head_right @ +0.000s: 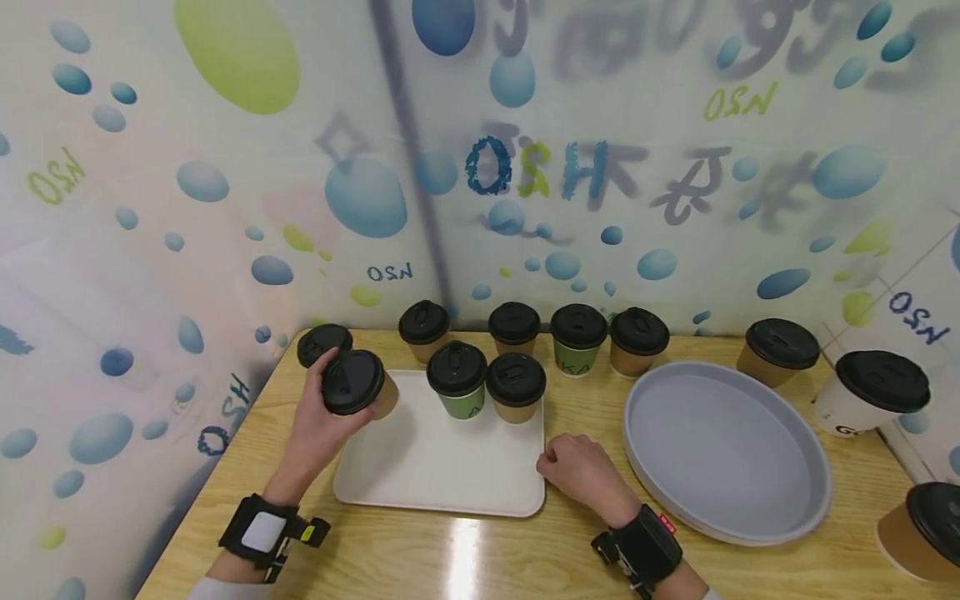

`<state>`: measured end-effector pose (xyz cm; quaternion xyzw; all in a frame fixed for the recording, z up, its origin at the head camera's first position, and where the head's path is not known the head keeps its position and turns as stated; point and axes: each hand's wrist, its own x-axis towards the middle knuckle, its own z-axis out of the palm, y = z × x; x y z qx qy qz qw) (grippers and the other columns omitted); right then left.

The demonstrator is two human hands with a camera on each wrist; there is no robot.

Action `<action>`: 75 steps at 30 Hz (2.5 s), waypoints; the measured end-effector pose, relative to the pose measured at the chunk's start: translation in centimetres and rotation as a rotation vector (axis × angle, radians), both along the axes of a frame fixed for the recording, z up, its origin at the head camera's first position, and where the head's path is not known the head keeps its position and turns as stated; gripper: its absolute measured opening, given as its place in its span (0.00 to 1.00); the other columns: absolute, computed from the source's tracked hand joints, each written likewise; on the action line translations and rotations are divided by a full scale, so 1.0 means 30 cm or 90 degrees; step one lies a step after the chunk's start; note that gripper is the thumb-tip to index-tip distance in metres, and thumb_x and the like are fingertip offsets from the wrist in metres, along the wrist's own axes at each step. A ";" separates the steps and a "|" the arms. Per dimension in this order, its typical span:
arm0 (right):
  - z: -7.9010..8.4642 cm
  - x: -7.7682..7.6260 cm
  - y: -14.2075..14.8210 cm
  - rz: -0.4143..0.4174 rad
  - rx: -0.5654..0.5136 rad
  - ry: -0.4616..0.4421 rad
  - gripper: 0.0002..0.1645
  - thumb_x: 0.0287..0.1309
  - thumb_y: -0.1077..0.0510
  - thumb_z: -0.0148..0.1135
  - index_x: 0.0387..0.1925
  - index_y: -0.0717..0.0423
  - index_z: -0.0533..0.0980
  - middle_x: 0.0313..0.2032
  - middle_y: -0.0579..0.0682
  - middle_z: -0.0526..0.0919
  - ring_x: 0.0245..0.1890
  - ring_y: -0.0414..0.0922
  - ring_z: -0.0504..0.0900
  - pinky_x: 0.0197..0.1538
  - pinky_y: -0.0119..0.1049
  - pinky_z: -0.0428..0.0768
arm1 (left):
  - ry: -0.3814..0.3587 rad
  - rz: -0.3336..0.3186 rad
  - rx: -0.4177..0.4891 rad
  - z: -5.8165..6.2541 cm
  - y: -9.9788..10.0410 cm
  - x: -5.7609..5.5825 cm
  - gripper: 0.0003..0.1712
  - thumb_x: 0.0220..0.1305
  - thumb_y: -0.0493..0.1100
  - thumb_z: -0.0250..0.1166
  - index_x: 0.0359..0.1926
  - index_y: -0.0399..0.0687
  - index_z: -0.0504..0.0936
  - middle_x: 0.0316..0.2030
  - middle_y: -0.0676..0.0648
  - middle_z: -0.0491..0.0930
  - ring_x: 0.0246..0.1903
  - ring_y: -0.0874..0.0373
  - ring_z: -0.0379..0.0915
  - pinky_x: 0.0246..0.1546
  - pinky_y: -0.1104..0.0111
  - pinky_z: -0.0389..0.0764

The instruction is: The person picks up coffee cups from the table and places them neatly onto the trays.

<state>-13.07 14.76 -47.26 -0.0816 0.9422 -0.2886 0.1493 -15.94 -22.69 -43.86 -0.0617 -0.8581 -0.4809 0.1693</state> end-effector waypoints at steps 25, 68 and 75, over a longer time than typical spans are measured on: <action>-0.009 -0.005 0.000 -0.007 0.000 -0.007 0.20 0.63 0.60 0.61 0.14 0.50 0.74 0.14 0.42 0.68 0.16 0.41 0.64 0.26 0.34 0.59 | -0.057 -0.090 -0.080 -0.067 0.051 -0.108 0.61 0.49 0.41 0.83 0.78 0.39 0.56 0.71 0.32 0.62 0.69 0.36 0.62 0.69 0.41 0.63; -0.013 -0.001 -0.003 -0.008 0.007 0.000 0.23 0.64 0.60 0.62 0.12 0.50 0.69 0.14 0.42 0.63 0.16 0.41 0.61 0.25 0.35 0.57 | 0.001 -0.067 -0.003 -0.051 -0.119 -0.030 0.40 0.67 0.34 0.70 0.75 0.37 0.62 0.67 0.34 0.72 0.67 0.38 0.68 0.68 0.58 0.70; -0.013 -0.001 -0.002 -0.011 0.002 -0.010 0.22 0.64 0.60 0.61 0.13 0.51 0.71 0.15 0.42 0.65 0.16 0.41 0.62 0.25 0.35 0.58 | 0.088 -0.004 0.032 -0.023 -0.140 -0.045 0.26 0.69 0.31 0.67 0.66 0.35 0.74 0.58 0.40 0.81 0.56 0.61 0.77 0.58 0.77 0.75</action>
